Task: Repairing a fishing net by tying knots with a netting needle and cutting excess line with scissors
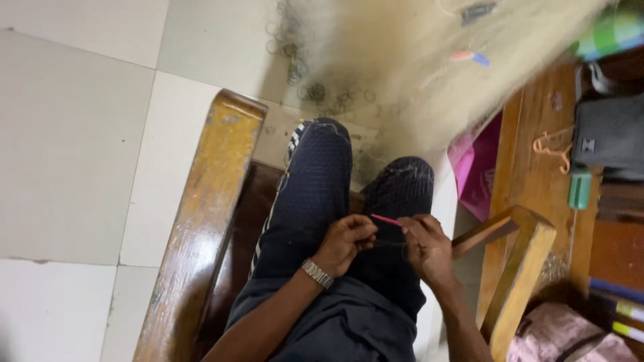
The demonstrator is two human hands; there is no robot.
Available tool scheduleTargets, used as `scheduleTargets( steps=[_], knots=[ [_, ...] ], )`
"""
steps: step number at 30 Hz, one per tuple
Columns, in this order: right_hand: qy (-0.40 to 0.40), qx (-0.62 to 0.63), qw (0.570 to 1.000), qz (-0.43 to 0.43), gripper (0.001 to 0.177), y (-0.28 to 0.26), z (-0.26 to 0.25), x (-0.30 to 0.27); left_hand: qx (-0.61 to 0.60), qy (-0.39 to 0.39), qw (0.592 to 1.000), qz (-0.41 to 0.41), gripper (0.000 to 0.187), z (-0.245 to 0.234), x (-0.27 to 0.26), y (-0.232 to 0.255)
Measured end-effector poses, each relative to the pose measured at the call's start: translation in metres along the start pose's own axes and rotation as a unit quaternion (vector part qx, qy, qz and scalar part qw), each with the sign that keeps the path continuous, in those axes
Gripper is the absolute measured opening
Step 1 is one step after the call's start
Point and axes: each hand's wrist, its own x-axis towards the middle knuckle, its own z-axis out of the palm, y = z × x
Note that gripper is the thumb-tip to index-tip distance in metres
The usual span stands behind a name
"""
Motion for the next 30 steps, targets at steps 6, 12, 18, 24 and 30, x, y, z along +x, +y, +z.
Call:
scheduleTargets(
  steps=[6, 12, 18, 24, 30],
  knots=[
    [0.013, 0.029, 0.999, 0.043, 0.018, -0.014, 0.006, -0.021, 0.041, -0.042, 0.998, 0.027, 0.009, 0.014, -0.006, 0.024],
    [-0.009, 0.004, 0.998, 0.068, 0.023, -0.012, 0.003, -0.029, 0.021, -0.025, 0.998, 0.053, 0.013, 0.016, -0.007, 0.021],
    [0.031, -0.017, 0.999, 0.04, 0.022, -0.01, 0.01, -0.03, 0.053, -0.012, 0.997, 0.057, 0.012, 0.015, -0.004, 0.019],
    [0.059, 0.041, 0.995, 0.065, 0.017, -0.016, 0.018, -0.028, 0.033, 0.003, 0.997, 0.072, 0.013, 0.019, -0.005, 0.016],
    [0.071, 0.124, 0.984, 0.111, 0.014, -0.03, 0.023, -0.022, 0.012, 0.017, 0.998, 0.061, 0.012, 0.025, -0.004, 0.015]
  ],
)
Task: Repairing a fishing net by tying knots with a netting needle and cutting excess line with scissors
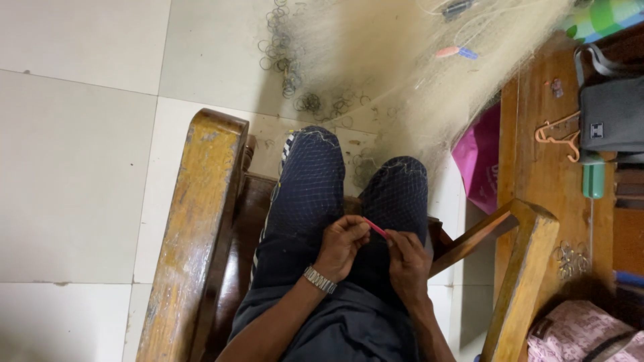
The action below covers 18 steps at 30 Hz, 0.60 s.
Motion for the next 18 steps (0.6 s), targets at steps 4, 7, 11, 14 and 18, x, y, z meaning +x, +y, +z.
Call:
scheduleTargets(
  steps=[4, 7, 11, 14, 18],
  knots=[
    [0.013, -0.012, 1.0, -0.001, 0.016, -0.005, 0.012, 0.002, 0.006, 0.018, 0.999, 0.044, 0.011, 0.003, 0.005, 0.001],
    [0.02, -0.015, 0.999, 0.033, 0.019, 0.002, 0.024, -0.004, 0.023, 0.037, 0.998, 0.054, 0.011, 0.001, 0.007, -0.002],
    [0.052, 0.014, 0.999, -0.003, 0.023, -0.007, 0.034, 0.012, 0.042, 0.076, 0.995, 0.058, 0.012, -0.001, 0.012, -0.01],
    [0.052, 0.05, 0.997, 0.038, 0.023, -0.014, 0.041, 0.026, 0.068, 0.089, 0.992, 0.067, 0.01, 0.006, 0.013, -0.005],
    [0.042, 0.063, 0.995, 0.065, 0.02, -0.023, 0.045, 0.037, 0.089, 0.095, 0.988, 0.078, 0.008, 0.004, 0.012, -0.004]
  ],
)
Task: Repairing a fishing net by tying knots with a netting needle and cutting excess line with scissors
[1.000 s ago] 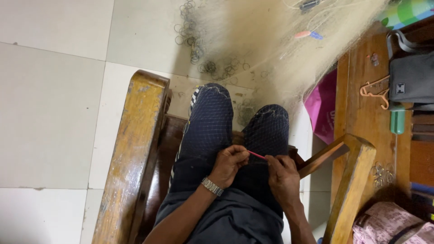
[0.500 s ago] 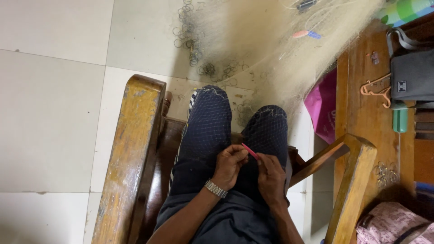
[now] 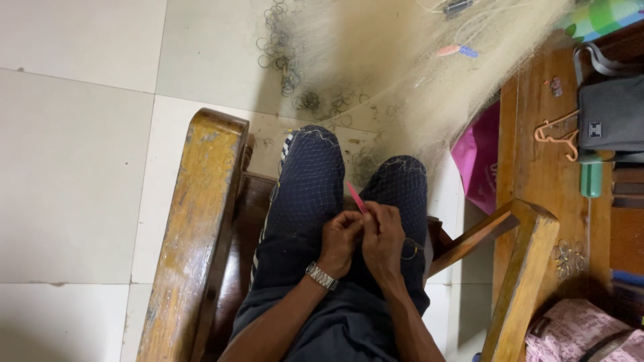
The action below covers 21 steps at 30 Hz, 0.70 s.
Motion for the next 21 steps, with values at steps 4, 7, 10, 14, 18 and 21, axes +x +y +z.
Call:
scheduleTargets(
  steps=[4, 7, 10, 14, 18, 21],
  knots=[
    [-0.059, -0.052, 0.996, 0.039, 0.012, 0.005, 0.006, 0.015, 0.034, -0.006, 0.999, 0.005, 0.011, -0.005, 0.004, -0.004],
    [-0.129, -0.127, 0.983, 0.029, 0.007, -0.003, -0.003, 0.035, 0.043, -0.019, 0.999, 0.015, 0.01, -0.003, 0.002, 0.002],
    [-0.169, -0.128, 0.977, 0.02, 0.004, -0.026, -0.007, 0.061, 0.042, -0.034, 0.998, 0.016, 0.008, -0.005, 0.0, -0.001],
    [-0.128, 0.001, 0.992, 0.012, 0.005, -0.051, -0.008, 0.11, 0.058, -0.037, 0.997, 0.029, 0.007, -0.009, 0.013, -0.012],
    [-0.126, 0.021, 0.987, -0.095, 0.004, -0.102, -0.022, 0.078, 0.057, -0.031, 0.998, 0.027, 0.008, -0.01, 0.008, 0.0],
    [-0.27, 0.1, 0.945, -0.158, 0.011, -0.13, -0.025, 0.011, 0.098, -0.065, 0.993, -0.013, 0.006, -0.013, -0.002, 0.006]
  ],
)
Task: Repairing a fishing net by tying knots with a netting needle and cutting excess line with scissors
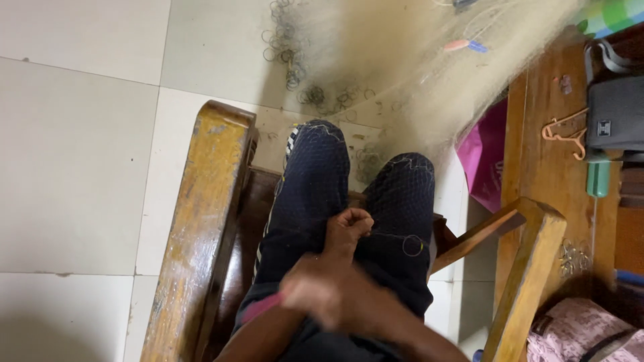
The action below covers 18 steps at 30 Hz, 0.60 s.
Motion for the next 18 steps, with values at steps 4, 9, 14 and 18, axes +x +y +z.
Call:
scheduleTargets(
  steps=[4, 9, 14, 18],
  knots=[
    [-0.22, 0.128, 0.958, -0.13, 0.025, -0.041, 0.018, -0.012, -0.008, -0.025, 0.997, 0.071, 0.004, 0.003, -0.004, 0.002],
    [-0.233, 0.18, 0.951, -0.098, 0.019, -0.065, 0.027, -0.002, 0.0, -0.039, 0.995, 0.094, 0.005, 0.001, -0.013, 0.01],
    [-0.248, 0.257, 0.933, -0.032, 0.011, -0.073, 0.041, 0.007, 0.031, -0.039, 0.996, 0.075, 0.006, -0.001, -0.024, 0.013],
    [-0.259, 0.296, 0.919, 0.005, 0.01, -0.078, 0.053, 0.01, 0.045, -0.061, 0.993, 0.086, 0.006, -0.004, -0.029, 0.011]
  ],
)
